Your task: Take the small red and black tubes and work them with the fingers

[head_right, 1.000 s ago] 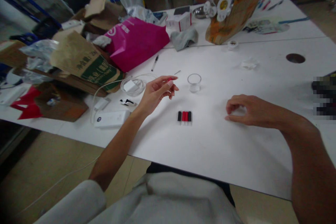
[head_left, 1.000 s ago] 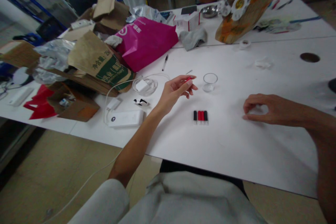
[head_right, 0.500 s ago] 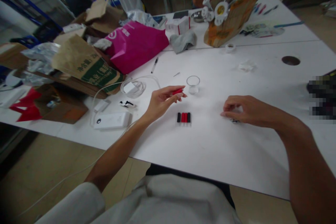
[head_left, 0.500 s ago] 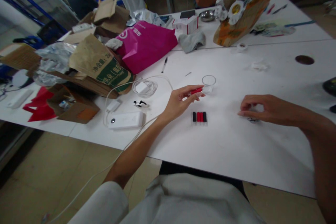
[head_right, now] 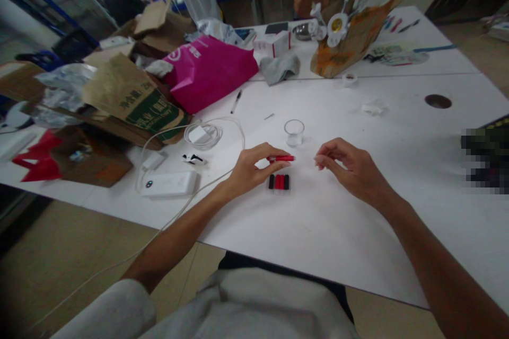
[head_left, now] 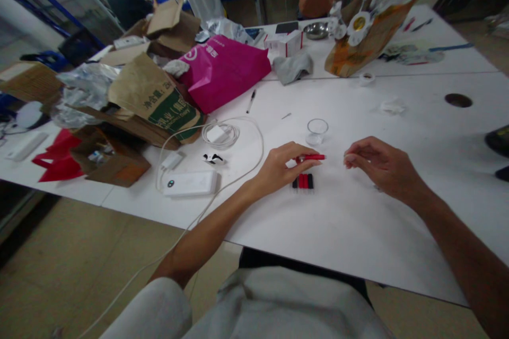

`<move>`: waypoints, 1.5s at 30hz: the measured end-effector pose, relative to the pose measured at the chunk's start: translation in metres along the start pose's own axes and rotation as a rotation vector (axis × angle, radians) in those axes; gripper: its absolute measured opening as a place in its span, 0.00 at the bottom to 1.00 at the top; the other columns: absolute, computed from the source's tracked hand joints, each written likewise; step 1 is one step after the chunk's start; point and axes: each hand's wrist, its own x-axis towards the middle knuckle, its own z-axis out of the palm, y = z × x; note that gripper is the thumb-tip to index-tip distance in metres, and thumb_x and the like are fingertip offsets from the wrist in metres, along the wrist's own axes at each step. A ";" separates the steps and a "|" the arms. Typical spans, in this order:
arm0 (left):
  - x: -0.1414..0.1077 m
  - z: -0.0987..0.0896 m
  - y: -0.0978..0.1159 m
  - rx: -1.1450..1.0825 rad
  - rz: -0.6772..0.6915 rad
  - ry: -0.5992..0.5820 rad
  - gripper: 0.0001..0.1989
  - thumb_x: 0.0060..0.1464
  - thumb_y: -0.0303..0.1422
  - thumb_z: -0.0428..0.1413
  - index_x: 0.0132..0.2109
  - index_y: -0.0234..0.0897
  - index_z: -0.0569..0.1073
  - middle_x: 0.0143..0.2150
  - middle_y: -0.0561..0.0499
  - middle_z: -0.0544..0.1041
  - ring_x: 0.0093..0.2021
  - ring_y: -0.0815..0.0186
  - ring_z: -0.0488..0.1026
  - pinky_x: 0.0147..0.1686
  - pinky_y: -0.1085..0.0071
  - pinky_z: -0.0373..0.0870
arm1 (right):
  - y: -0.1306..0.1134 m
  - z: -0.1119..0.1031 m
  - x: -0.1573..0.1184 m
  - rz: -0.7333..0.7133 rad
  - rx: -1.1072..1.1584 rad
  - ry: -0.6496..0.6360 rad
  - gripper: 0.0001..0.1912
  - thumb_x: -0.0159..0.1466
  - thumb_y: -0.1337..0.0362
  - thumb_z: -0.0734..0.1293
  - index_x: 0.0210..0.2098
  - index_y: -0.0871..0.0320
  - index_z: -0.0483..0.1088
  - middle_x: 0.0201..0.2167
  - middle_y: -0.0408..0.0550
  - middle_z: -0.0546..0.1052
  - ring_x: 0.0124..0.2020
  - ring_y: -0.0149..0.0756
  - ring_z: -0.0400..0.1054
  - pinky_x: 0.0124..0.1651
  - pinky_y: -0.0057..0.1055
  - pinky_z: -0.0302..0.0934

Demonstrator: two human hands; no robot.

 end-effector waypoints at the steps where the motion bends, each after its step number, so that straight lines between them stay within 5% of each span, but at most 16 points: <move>1: 0.000 0.000 0.000 0.013 0.013 -0.005 0.12 0.72 0.38 0.64 0.56 0.37 0.86 0.49 0.43 0.88 0.43 0.66 0.81 0.46 0.69 0.80 | -0.002 0.004 -0.001 -0.025 0.004 0.009 0.20 0.70 0.41 0.76 0.45 0.50 0.78 0.38 0.48 0.84 0.38 0.44 0.81 0.45 0.42 0.76; 13: -0.003 0.003 -0.004 0.086 0.094 -0.018 0.12 0.74 0.35 0.62 0.57 0.35 0.84 0.45 0.44 0.86 0.42 0.65 0.80 0.48 0.66 0.80 | -0.015 0.014 -0.004 -0.296 -0.072 0.038 0.07 0.73 0.58 0.76 0.49 0.48 0.79 0.45 0.48 0.84 0.41 0.42 0.79 0.47 0.43 0.75; 23: -0.005 0.006 -0.008 0.062 0.122 -0.037 0.15 0.77 0.33 0.57 0.64 0.39 0.81 0.51 0.41 0.86 0.51 0.61 0.82 0.54 0.60 0.82 | -0.017 0.021 -0.009 -0.173 -0.026 -0.001 0.11 0.74 0.49 0.73 0.47 0.48 0.79 0.44 0.50 0.85 0.44 0.47 0.80 0.51 0.48 0.76; 45: -0.007 0.011 -0.010 0.103 0.179 -0.046 0.14 0.76 0.33 0.58 0.63 0.38 0.81 0.49 0.42 0.87 0.48 0.61 0.82 0.51 0.61 0.82 | -0.008 0.028 -0.014 -0.146 -0.034 0.000 0.09 0.75 0.52 0.73 0.49 0.48 0.78 0.43 0.48 0.84 0.42 0.43 0.81 0.50 0.43 0.76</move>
